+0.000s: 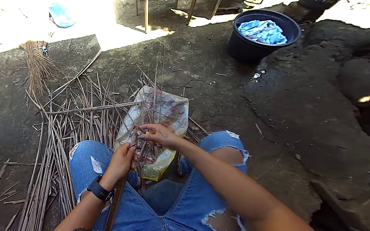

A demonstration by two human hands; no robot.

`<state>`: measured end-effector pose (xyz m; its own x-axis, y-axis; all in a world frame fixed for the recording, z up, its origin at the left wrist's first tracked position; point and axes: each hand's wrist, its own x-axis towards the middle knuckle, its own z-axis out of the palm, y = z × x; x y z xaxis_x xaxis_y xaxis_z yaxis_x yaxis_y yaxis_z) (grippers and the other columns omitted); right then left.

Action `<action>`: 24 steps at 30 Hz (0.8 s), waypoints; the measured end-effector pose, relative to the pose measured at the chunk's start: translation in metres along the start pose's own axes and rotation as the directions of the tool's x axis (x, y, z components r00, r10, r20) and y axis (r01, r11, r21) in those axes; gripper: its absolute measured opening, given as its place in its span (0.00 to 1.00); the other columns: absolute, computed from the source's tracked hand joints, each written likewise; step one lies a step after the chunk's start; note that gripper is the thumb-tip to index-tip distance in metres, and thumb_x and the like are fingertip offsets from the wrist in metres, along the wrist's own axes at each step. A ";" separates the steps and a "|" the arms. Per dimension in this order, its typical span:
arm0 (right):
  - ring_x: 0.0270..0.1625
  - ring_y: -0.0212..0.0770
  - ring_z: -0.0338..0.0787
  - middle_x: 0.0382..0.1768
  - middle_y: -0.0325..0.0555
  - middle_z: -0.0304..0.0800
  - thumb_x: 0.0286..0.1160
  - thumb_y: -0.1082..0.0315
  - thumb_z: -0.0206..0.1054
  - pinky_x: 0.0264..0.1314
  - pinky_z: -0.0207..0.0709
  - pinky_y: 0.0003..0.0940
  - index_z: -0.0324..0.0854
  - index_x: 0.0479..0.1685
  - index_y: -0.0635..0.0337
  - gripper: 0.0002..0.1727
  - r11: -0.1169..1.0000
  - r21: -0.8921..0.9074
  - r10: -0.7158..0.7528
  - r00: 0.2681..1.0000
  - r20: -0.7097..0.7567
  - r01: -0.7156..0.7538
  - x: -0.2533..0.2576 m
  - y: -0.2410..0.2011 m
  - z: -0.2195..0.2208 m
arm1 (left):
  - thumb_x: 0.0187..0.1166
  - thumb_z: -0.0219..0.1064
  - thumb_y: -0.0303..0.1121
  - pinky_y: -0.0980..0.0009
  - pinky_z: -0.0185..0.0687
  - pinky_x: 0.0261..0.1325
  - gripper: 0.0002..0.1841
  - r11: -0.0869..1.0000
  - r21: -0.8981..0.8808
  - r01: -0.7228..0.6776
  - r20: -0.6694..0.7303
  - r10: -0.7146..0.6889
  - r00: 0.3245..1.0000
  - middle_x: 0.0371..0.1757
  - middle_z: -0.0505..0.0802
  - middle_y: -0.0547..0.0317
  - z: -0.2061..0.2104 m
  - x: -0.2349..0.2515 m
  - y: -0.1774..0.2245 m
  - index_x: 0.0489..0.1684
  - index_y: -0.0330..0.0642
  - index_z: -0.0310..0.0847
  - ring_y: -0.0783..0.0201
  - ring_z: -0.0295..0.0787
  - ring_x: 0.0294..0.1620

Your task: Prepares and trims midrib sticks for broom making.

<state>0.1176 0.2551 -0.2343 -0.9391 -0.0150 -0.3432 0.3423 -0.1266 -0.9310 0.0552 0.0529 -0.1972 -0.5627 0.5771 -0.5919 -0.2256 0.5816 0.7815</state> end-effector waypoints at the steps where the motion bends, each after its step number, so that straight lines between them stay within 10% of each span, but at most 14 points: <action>1: 0.19 0.23 0.69 0.22 0.34 0.77 0.79 0.59 0.73 0.24 0.65 0.18 0.81 0.65 0.62 0.21 0.999 -0.040 -0.004 1.000 0.006 0.005 0.000 0.001 0.005 | 0.96 0.49 0.35 0.76 0.82 0.19 0.13 1.000 0.001 -0.009 0.009 0.009 1.000 0.25 0.84 0.62 0.003 -0.001 0.000 0.56 0.37 0.78 0.71 0.79 0.13; 4: 0.19 0.23 0.69 0.19 0.32 0.75 0.76 0.57 0.75 0.25 0.64 0.20 0.82 0.34 0.61 0.15 0.989 -0.143 -0.030 1.000 -0.003 0.029 0.006 0.009 0.008 | 0.94 0.52 0.33 0.75 0.85 0.24 0.10 0.999 -0.016 -0.037 0.056 0.037 0.998 0.28 0.87 0.61 0.010 -0.003 0.002 0.56 0.37 0.76 0.70 0.82 0.17; 7: 0.16 0.24 0.69 0.15 0.33 0.75 0.79 0.61 0.73 0.21 0.62 0.19 0.78 0.26 0.59 0.15 0.998 -0.056 -0.045 0.998 -0.040 0.043 0.008 0.007 -0.002 | 0.96 0.46 0.32 0.73 0.89 0.28 0.15 0.997 -0.075 -0.033 0.122 0.042 0.992 0.34 0.91 0.58 0.004 -0.010 0.003 0.63 0.35 0.76 0.68 0.88 0.22; 17: 0.17 0.26 0.71 0.19 0.39 0.81 0.81 0.67 0.70 0.22 0.63 0.20 0.86 0.47 0.65 0.08 0.996 -0.020 -0.089 0.983 -0.161 0.086 0.006 0.003 -0.015 | 0.96 0.45 0.31 0.78 0.78 0.17 0.17 0.973 -0.230 -0.028 -0.090 0.007 0.996 0.24 0.86 0.59 -0.014 -0.023 -0.006 0.59 0.32 0.80 0.71 0.78 0.13; 24: 0.17 0.23 0.69 0.23 0.36 0.79 0.90 0.55 0.60 0.21 0.62 0.17 0.73 0.67 0.58 0.19 0.999 0.001 -0.033 0.986 0.165 0.033 -0.001 0.003 0.002 | 0.97 0.46 0.34 0.77 0.80 0.17 0.17 0.977 -0.206 -0.060 -0.086 0.043 0.995 0.25 0.88 0.58 0.001 -0.017 -0.003 0.58 0.33 0.80 0.70 0.80 0.14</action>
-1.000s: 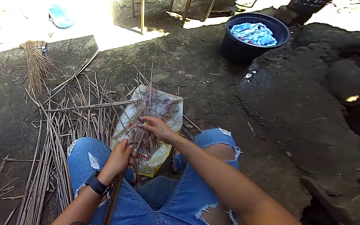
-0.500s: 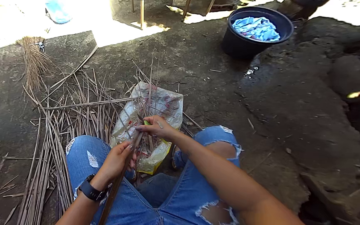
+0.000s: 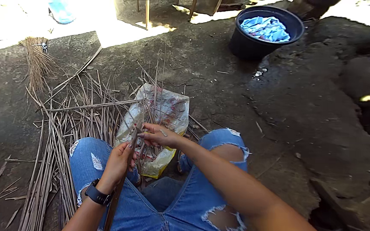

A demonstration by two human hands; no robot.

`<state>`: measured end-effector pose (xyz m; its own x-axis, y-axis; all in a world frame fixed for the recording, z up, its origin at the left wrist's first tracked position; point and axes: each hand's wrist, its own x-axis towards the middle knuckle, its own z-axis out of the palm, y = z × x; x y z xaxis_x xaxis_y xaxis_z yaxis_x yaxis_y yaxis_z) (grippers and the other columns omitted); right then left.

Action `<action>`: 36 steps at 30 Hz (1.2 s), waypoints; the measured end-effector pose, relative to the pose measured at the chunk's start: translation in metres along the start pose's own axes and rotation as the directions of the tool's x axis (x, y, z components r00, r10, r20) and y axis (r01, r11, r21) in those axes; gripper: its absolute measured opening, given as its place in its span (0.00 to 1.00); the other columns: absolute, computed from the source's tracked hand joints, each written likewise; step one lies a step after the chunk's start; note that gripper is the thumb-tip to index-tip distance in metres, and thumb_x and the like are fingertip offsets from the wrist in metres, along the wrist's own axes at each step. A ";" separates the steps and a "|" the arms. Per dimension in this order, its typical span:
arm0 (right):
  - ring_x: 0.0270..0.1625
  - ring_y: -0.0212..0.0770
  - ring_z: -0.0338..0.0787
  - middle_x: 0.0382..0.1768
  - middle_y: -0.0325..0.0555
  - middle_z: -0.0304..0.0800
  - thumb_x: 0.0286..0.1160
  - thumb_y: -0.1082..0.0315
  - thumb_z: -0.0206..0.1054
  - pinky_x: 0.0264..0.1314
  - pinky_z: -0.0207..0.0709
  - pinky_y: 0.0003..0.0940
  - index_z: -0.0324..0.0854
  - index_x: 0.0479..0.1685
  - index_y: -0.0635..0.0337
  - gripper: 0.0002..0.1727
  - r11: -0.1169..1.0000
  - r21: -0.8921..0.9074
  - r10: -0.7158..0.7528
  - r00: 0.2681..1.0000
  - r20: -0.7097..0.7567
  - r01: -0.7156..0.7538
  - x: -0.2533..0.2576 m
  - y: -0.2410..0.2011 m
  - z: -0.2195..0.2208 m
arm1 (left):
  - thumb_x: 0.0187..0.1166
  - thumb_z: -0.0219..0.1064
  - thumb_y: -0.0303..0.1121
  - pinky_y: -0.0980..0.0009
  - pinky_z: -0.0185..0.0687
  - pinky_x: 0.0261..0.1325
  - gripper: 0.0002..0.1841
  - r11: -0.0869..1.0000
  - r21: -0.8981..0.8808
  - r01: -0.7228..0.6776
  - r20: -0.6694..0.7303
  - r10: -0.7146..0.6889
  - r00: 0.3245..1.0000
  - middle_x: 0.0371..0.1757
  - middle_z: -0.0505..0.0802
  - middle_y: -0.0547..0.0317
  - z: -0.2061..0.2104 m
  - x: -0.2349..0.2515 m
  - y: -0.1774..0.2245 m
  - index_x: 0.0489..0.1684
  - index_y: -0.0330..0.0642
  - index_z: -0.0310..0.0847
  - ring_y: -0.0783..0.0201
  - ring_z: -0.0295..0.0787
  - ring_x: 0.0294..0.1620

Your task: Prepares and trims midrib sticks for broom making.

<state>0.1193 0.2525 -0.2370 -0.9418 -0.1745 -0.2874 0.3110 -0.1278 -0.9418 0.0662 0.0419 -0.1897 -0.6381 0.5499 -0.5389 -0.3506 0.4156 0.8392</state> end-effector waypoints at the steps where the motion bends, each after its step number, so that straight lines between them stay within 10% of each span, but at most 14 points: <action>1: 0.18 0.23 0.70 0.24 0.36 0.79 0.90 0.56 0.59 0.22 0.63 0.17 0.71 0.69 0.58 0.19 1.000 0.027 -0.003 0.998 0.056 0.002 -0.001 0.001 0.000 | 0.96 0.47 0.34 0.77 0.80 0.18 0.16 1.000 -0.004 -0.013 -0.014 0.013 1.000 0.25 0.88 0.58 0.001 0.002 0.000 0.57 0.33 0.80 0.70 0.80 0.14; 6: 0.18 0.23 0.69 0.26 0.35 0.77 0.92 0.63 0.55 0.20 0.61 0.16 0.61 0.85 0.54 0.25 0.992 0.124 -0.018 0.986 0.167 -0.003 -0.006 -0.002 0.006 | 0.96 0.49 0.33 0.77 0.83 0.20 0.15 0.999 -0.020 -0.045 -0.031 0.044 0.999 0.27 0.90 0.56 0.007 0.004 0.007 0.53 0.32 0.81 0.69 0.83 0.16; 19: 0.19 0.21 0.67 0.23 0.31 0.72 0.89 0.67 0.59 0.21 0.60 0.15 0.72 0.79 0.57 0.21 0.991 0.079 -0.117 0.985 0.130 0.108 -0.003 0.003 0.007 | 0.96 0.47 0.35 0.83 0.63 0.11 0.17 0.993 -0.117 0.007 0.009 -0.006 1.000 0.16 0.78 0.63 0.006 0.013 0.014 0.43 0.35 0.78 0.76 0.66 0.08; 24: 0.21 0.19 0.69 0.22 0.30 0.72 0.89 0.65 0.61 0.25 0.63 0.14 0.81 0.54 0.63 0.10 0.974 -0.073 -0.201 0.970 0.136 0.213 -0.001 0.004 0.003 | 0.97 0.43 0.35 0.85 0.58 0.09 0.18 0.964 -0.240 0.115 0.146 -0.081 0.986 0.14 0.72 0.68 -0.004 0.012 0.016 0.40 0.38 0.76 0.79 0.60 0.07; 36: 0.27 0.21 0.73 0.29 0.37 0.80 0.89 0.60 0.61 0.34 0.70 0.18 0.82 0.66 0.64 0.18 0.891 -0.383 -0.232 0.970 0.077 0.244 0.001 0.005 0.000 | 0.97 0.39 0.35 0.86 0.59 0.09 0.19 0.916 -0.326 0.233 0.271 -0.146 0.952 0.13 0.71 0.70 -0.012 0.013 0.010 0.40 0.40 0.75 0.80 0.61 0.07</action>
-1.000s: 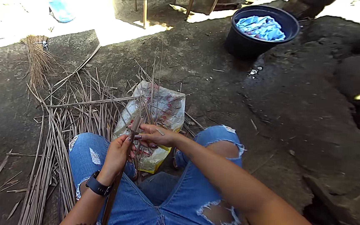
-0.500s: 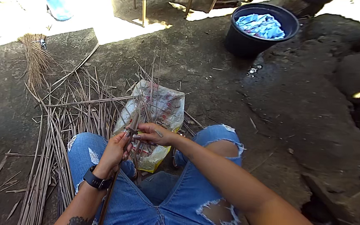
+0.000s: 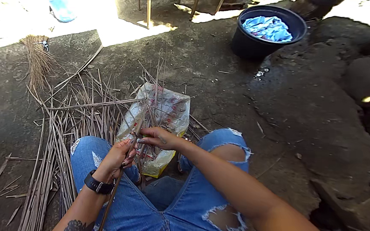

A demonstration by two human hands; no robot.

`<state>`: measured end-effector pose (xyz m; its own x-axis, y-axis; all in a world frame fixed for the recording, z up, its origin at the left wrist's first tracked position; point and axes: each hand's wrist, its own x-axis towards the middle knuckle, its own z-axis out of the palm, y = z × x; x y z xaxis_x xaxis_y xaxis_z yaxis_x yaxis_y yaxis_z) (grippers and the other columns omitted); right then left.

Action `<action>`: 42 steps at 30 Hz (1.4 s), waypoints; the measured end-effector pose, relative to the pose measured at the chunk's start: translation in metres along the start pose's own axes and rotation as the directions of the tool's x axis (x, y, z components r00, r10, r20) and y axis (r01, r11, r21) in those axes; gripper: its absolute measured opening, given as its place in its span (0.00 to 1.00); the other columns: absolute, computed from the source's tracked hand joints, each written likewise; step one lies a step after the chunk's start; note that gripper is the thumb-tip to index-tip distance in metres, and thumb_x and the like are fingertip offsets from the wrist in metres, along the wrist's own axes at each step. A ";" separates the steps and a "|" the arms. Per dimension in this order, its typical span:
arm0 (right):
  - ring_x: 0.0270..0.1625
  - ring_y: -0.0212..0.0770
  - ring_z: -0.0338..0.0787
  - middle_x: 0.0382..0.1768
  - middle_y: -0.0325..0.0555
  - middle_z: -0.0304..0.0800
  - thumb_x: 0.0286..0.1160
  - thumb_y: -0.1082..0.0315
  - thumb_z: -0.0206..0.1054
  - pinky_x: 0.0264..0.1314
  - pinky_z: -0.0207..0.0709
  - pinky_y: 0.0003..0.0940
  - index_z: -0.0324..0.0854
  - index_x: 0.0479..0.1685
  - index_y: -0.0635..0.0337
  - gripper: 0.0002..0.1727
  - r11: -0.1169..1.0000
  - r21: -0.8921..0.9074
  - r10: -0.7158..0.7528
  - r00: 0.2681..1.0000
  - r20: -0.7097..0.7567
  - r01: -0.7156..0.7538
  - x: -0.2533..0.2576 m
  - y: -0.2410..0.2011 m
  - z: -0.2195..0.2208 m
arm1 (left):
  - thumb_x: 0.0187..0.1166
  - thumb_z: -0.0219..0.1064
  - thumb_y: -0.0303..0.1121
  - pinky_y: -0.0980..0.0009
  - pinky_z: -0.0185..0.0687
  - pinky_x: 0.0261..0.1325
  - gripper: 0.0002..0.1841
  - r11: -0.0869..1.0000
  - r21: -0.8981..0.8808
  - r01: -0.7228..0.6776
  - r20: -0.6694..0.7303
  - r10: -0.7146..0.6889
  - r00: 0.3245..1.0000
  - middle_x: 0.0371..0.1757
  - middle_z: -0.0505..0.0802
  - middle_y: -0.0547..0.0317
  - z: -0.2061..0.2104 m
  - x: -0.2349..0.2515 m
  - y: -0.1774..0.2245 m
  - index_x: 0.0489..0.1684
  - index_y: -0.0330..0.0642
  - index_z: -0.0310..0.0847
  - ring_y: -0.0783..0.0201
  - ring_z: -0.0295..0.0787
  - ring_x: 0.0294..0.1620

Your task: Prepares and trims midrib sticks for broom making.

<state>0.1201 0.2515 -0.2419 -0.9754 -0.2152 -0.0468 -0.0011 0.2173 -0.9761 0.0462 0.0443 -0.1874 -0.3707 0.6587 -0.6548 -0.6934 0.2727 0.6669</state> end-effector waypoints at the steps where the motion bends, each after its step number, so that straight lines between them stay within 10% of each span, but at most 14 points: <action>1: 0.27 0.22 0.73 0.29 0.37 0.81 0.89 0.59 0.62 0.35 0.70 0.19 0.83 0.65 0.63 0.18 1.000 -0.028 0.000 1.000 -0.022 -0.001 0.001 0.002 -0.001 | 0.98 0.39 0.36 0.86 0.59 0.09 0.19 1.000 -0.008 0.010 0.006 -0.010 1.000 0.14 0.71 0.70 0.001 0.000 -0.001 0.40 0.40 0.74 0.80 0.61 0.07; 16: 0.39 0.41 0.90 0.42 0.46 0.93 0.87 0.58 0.64 0.50 0.84 0.47 0.83 0.72 0.49 0.19 0.960 -0.277 -0.006 0.981 -0.193 -0.048 0.001 0.007 -0.011 | 0.97 0.41 0.34 0.86 0.59 0.09 0.19 0.999 0.005 -0.035 -0.055 0.035 0.998 0.13 0.72 0.69 0.014 0.000 -0.002 0.40 0.37 0.76 0.80 0.61 0.07; 30: 0.25 0.32 0.78 0.37 0.48 0.87 0.87 0.74 0.59 0.32 0.75 0.28 0.73 0.83 0.56 0.25 0.991 0.084 0.125 0.954 -0.272 -0.106 0.002 0.001 -0.033 | 0.97 0.42 0.34 0.85 0.60 0.09 0.18 0.999 0.030 -0.015 -0.060 0.016 0.998 0.14 0.74 0.67 0.005 -0.007 -0.012 0.42 0.36 0.77 0.79 0.62 0.07; 36: 0.29 0.28 0.77 0.43 0.48 0.88 0.87 0.73 0.58 0.33 0.73 0.24 0.64 0.88 0.51 0.29 0.979 0.141 0.148 0.989 0.004 -0.147 0.007 0.007 -0.009 | 0.97 0.45 0.34 0.84 0.60 0.10 0.18 0.973 0.211 -0.093 -0.164 0.128 0.978 0.14 0.77 0.66 0.011 0.000 -0.010 0.43 0.33 0.78 0.78 0.63 0.07; 42: 0.39 0.36 0.88 0.54 0.51 0.91 0.84 0.75 0.62 0.46 0.82 0.36 0.76 0.82 0.52 0.26 0.994 -0.053 0.093 0.988 -0.124 -0.100 0.003 0.010 -0.025 | 0.96 0.47 0.33 0.83 0.63 0.11 0.17 0.916 0.381 -0.122 -0.199 0.211 0.957 0.15 0.79 0.64 0.019 0.000 -0.011 0.43 0.33 0.80 0.77 0.67 0.08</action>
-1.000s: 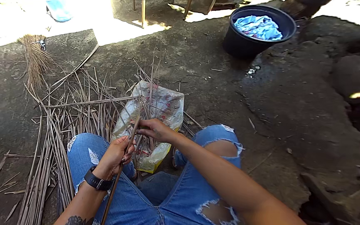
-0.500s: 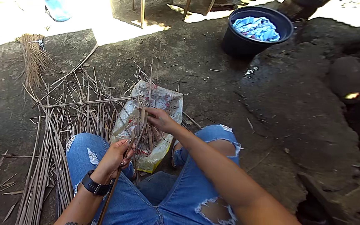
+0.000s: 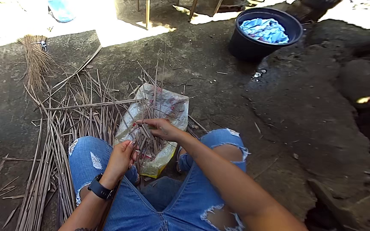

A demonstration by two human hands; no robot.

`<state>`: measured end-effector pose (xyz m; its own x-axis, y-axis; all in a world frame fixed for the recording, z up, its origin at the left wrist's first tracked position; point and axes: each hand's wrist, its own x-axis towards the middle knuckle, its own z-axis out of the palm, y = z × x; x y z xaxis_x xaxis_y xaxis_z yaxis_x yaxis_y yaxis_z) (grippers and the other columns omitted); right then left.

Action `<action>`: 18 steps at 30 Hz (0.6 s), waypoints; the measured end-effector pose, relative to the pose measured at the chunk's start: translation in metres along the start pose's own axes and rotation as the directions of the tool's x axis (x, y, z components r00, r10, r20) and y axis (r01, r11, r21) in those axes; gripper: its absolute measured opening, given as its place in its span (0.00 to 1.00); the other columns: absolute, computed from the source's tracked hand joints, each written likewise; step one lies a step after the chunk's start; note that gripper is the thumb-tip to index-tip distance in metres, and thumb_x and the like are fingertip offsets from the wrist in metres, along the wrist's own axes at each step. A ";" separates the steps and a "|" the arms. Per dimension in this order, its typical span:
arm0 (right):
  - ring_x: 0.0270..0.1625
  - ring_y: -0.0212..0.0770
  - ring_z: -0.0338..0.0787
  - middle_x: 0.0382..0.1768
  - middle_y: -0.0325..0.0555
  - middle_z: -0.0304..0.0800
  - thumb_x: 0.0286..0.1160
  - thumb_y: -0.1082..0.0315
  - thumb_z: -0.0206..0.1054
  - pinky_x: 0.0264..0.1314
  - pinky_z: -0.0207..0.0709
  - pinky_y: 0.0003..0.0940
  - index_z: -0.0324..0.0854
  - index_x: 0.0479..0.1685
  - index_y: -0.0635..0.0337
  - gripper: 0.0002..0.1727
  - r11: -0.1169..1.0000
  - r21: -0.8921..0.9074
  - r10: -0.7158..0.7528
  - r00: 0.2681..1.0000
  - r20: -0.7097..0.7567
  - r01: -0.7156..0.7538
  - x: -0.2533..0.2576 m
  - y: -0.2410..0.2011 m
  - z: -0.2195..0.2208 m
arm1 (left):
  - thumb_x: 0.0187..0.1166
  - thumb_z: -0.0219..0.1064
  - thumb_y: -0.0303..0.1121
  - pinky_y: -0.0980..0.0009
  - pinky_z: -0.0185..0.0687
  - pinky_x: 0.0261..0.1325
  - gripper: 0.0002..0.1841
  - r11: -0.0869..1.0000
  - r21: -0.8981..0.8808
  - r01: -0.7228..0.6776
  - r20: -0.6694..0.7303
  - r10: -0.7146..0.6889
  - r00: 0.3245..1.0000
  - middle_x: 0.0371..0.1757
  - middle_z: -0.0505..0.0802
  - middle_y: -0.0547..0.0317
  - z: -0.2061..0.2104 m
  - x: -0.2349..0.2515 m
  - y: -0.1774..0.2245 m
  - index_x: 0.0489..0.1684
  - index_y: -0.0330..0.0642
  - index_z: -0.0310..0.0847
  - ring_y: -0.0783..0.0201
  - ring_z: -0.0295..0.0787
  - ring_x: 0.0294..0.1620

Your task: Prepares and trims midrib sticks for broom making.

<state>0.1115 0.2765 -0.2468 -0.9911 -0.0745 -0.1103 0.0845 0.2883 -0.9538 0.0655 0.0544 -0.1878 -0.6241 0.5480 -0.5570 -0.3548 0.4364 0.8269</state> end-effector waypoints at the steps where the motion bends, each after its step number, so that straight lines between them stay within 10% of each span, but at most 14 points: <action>1: 0.45 0.37 0.91 0.60 0.50 0.91 0.85 0.74 0.62 0.52 0.84 0.37 0.76 0.82 0.52 0.26 1.000 -0.015 0.018 0.999 -0.030 -0.018 0.000 -0.001 -0.005 | 0.96 0.48 0.34 0.82 0.64 0.12 0.17 0.999 0.035 -0.008 -0.006 0.008 1.000 0.15 0.80 0.64 0.000 0.000 -0.001 0.43 0.33 0.81 0.76 0.67 0.08; 7: 0.24 0.31 0.77 0.32 0.48 0.84 0.84 0.74 0.61 0.31 0.75 0.27 0.65 0.88 0.52 0.31 0.992 0.116 0.040 0.997 0.063 -0.047 0.000 -0.002 0.003 | 0.96 0.49 0.35 0.80 0.69 0.14 0.18 0.963 0.260 -0.070 -0.066 0.090 0.994 0.17 0.85 0.66 -0.002 0.002 -0.005 0.46 0.36 0.85 0.76 0.71 0.09; 12: 0.23 0.33 0.75 0.29 0.48 0.82 0.86 0.69 0.64 0.30 0.73 0.29 0.69 0.87 0.52 0.29 0.990 0.118 0.076 0.996 -0.035 -0.072 0.002 -0.002 -0.008 | 0.96 0.49 0.37 0.79 0.71 0.15 0.18 0.919 0.388 -0.074 -0.072 0.110 0.991 0.18 0.86 0.68 -0.001 0.000 -0.004 0.48 0.39 0.86 0.76 0.73 0.09; 18: 0.21 0.26 0.73 0.24 0.39 0.78 0.85 0.66 0.65 0.28 0.71 0.21 0.65 0.88 0.51 0.31 0.975 0.220 -0.007 0.992 0.128 -0.022 0.000 0.000 0.005 | 0.97 0.42 0.33 0.84 0.60 0.10 0.19 0.981 -0.183 0.061 0.107 -0.042 0.993 0.14 0.76 0.66 -0.006 -0.003 -0.001 0.46 0.33 0.79 0.78 0.63 0.07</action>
<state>0.1121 0.2715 -0.2484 -0.9702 -0.1984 -0.1389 0.1267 0.0729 -0.9893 0.0638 0.0484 -0.1866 -0.5308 0.6023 -0.5963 -0.5136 0.3311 0.7916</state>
